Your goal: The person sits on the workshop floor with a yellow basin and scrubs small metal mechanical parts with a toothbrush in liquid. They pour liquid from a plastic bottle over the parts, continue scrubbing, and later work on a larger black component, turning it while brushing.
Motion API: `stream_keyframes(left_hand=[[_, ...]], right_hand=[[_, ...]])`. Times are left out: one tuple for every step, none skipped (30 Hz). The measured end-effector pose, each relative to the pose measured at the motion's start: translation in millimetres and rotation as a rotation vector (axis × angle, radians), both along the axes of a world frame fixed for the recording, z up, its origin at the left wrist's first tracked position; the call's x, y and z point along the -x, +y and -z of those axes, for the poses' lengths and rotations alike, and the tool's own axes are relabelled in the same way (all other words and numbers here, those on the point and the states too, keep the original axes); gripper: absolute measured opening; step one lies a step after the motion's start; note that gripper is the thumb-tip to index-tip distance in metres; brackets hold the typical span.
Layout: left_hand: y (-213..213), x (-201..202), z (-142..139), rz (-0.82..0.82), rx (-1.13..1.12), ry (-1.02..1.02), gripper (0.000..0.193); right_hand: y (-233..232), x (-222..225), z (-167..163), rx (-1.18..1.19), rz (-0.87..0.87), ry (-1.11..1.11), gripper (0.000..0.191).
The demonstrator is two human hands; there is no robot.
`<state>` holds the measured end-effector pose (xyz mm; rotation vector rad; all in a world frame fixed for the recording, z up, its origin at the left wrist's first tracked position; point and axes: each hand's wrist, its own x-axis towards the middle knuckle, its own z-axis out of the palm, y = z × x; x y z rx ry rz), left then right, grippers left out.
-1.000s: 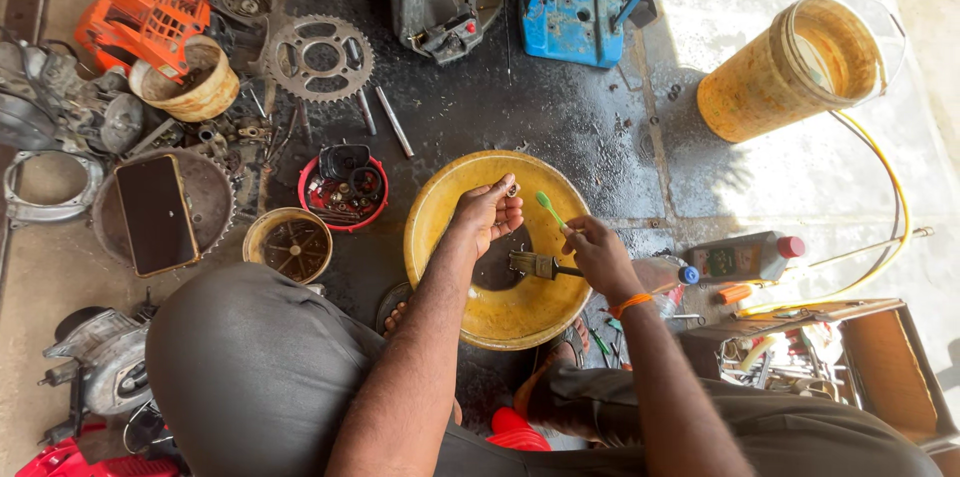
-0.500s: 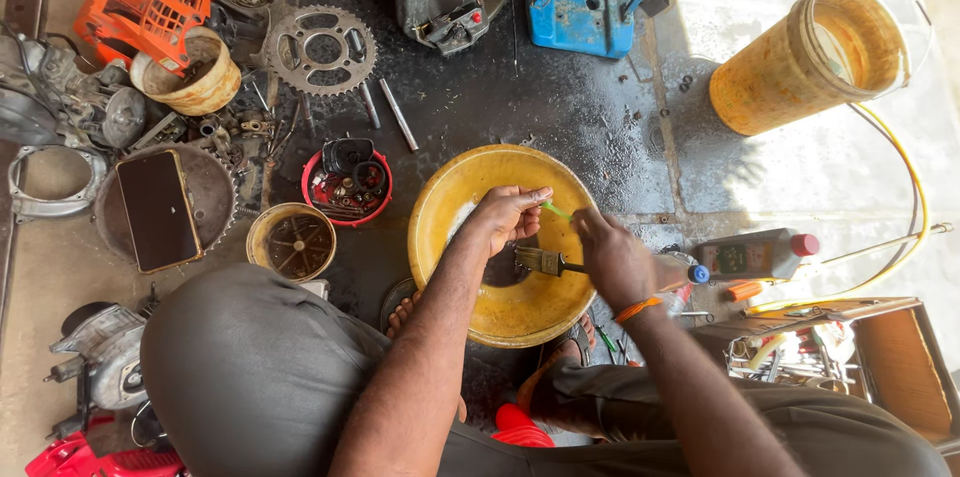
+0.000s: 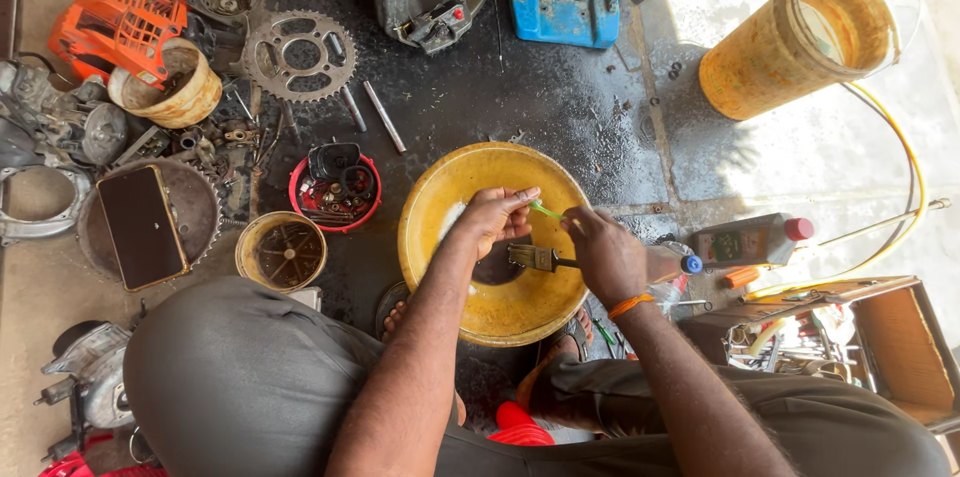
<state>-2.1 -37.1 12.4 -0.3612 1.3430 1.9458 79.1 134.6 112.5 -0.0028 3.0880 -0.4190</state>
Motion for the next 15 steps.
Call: stream_keyframes(left_hand=[[1,-2,0,0.018,0.023,-0.014,0.032],[1,-5,1,0.037,0.045,-0.029,0.034],[2,-6,1,0.057,0.065,-0.042,0.036],[2,-6,1,0.054,0.058,-0.069,0.037],[2,-6,2,0.050,0.050,-0.096,0.038],[1,-6,2,0.047,0.044,-0.120,0.040],[1,-4,3,0.046,-0.019,-0.118,0.037],[0,-2,3,0.042,-0.080,-0.119,0.034],[0,0,4,0.039,-0.143,-0.122,0.031],[0,1,5,0.025,-0.189,-0.106,0.028],[0,4,6,0.012,-0.235,-0.087,0.026],[1,5,7,0.000,-0.282,-0.071,0.026],[2,6,7,-0.012,-0.311,-0.061,0.027],[2,7,8,-0.025,-0.340,-0.052,0.030],[3,7,9,-0.038,-0.369,-0.042,0.033]], right_hand=[[-2,-2,-5,-0.053,-0.035,0.059,0.019],[-3,-4,-10,-0.107,-0.069,0.117,0.017],[-3,-5,-14,-0.163,-0.102,0.176,0.015],[-3,-7,-18,-0.224,-0.151,0.243,0.015],[-3,-8,-21,-0.284,-0.201,0.310,0.015],[-2,-9,-22,-0.344,-0.249,0.380,0.015],[-1,-8,-22,-0.355,-0.245,0.381,0.016],[-1,-8,-20,-0.365,-0.244,0.379,0.016],[0,-7,-16,-0.376,-0.242,0.376,0.017],[1,-6,-12,-0.265,-0.129,0.260,0.019],[2,-4,-6,-0.154,-0.017,0.146,0.021],[3,-4,0,-0.044,0.095,0.030,0.024],[5,-4,6,0.105,0.133,-0.072,0.026],[5,-4,12,0.254,0.169,-0.175,0.029],[6,-4,17,0.403,0.204,-0.278,0.032]])
